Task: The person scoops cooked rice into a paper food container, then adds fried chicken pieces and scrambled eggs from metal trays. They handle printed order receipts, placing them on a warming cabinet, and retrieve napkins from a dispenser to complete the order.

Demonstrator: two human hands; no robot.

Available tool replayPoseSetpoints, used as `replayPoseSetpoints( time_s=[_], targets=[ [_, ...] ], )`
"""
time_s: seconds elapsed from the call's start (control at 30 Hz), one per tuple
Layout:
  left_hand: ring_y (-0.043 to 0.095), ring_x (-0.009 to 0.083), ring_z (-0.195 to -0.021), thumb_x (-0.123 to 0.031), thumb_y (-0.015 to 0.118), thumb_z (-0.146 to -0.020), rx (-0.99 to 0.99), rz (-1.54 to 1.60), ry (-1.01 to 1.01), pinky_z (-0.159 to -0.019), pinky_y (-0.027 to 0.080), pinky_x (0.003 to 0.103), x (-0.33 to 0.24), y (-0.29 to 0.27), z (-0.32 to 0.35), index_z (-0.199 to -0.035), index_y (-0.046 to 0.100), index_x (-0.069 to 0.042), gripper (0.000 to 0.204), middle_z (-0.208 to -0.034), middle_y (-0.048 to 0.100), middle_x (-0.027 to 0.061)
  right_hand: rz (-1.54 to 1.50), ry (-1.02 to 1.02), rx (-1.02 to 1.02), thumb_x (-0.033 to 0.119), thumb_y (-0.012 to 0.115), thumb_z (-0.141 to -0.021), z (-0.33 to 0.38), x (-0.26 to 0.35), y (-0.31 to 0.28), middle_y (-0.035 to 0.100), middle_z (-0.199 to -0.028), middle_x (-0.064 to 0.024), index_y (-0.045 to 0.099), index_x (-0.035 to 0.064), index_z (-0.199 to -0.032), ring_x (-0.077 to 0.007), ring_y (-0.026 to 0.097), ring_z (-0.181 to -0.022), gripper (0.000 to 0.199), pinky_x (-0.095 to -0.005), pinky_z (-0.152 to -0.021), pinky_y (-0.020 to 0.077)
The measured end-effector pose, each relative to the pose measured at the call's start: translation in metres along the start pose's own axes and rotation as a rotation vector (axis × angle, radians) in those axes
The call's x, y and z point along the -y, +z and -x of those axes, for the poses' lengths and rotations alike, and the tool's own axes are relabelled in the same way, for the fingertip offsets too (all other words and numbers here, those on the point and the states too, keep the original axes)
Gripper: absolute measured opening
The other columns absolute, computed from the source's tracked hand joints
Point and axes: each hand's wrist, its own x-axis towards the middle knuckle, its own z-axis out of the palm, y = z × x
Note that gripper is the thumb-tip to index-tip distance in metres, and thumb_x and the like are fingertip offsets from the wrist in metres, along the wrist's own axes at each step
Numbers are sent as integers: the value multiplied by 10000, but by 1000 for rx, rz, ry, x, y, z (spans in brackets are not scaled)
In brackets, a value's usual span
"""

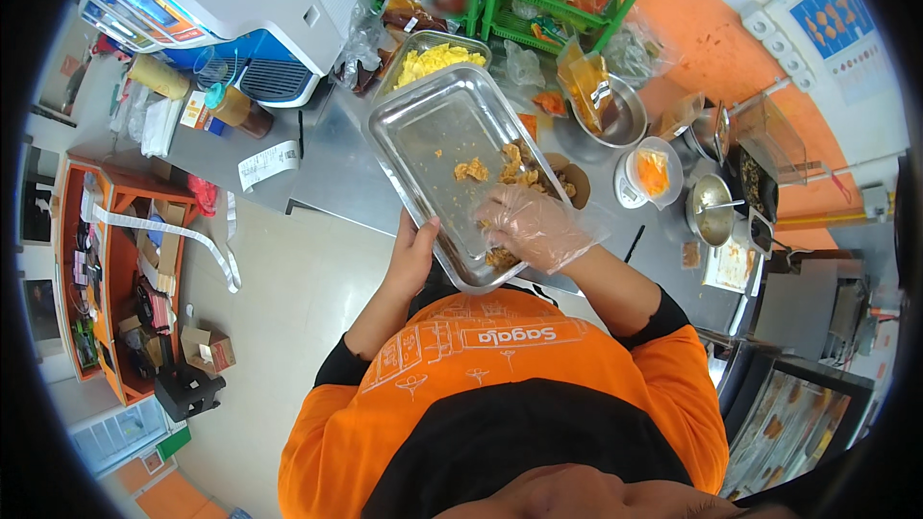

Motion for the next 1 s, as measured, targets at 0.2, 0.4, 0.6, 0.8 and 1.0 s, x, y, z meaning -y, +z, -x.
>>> replayPoseSetpoints(
  time_s=[0.2,0.4,0.6,0.8,1.0],
  targets=[
    [466,252,-1345,-141,510,-1020,-43,-6,-13,-1156,339,372,2,-5,-1,-1537,318,24,576,-1458,495,167,-729,140,-186,133,628,-998,11,-26,-33,655,-1166,-96,656,77,-1165,-226,676,-1066,178,-352,-888,542],
    [457,260,-1360,-173,498,-1033,-103,-7,76,-1161,330,364,24,-42,-13,-1554,282,52,607,-1463,486,180,-871,324,-417,70,650,-982,47,-102,-63,668,-1248,-71,655,86,-1232,-177,702,-988,250,-311,-917,554],
    [451,265,-1370,-193,487,-1042,-251,55,17,-1161,330,378,-2,-53,-8,-1558,288,37,599,-1488,465,175,-180,530,-172,78,667,-920,57,-126,-25,736,-1101,-121,747,100,-1120,-234,704,-991,216,-334,-884,554],
    [475,270,-1360,-184,467,-1044,-278,23,28,-1151,353,396,-3,-55,-7,-1530,329,27,547,-1463,489,176,407,456,61,84,609,-883,48,-157,26,722,-1026,-163,750,82,-1045,-346,682,-1009,215,-441,-891,552],
    [464,279,-1371,-187,469,-1042,-268,21,36,-1165,333,394,3,-57,-5,-1531,330,37,555,-1476,483,182,447,248,64,40,634,-843,47,-142,20,725,-1023,-169,730,52,-1032,-361,695,-1005,212,-426,-925,550]
  ],
)
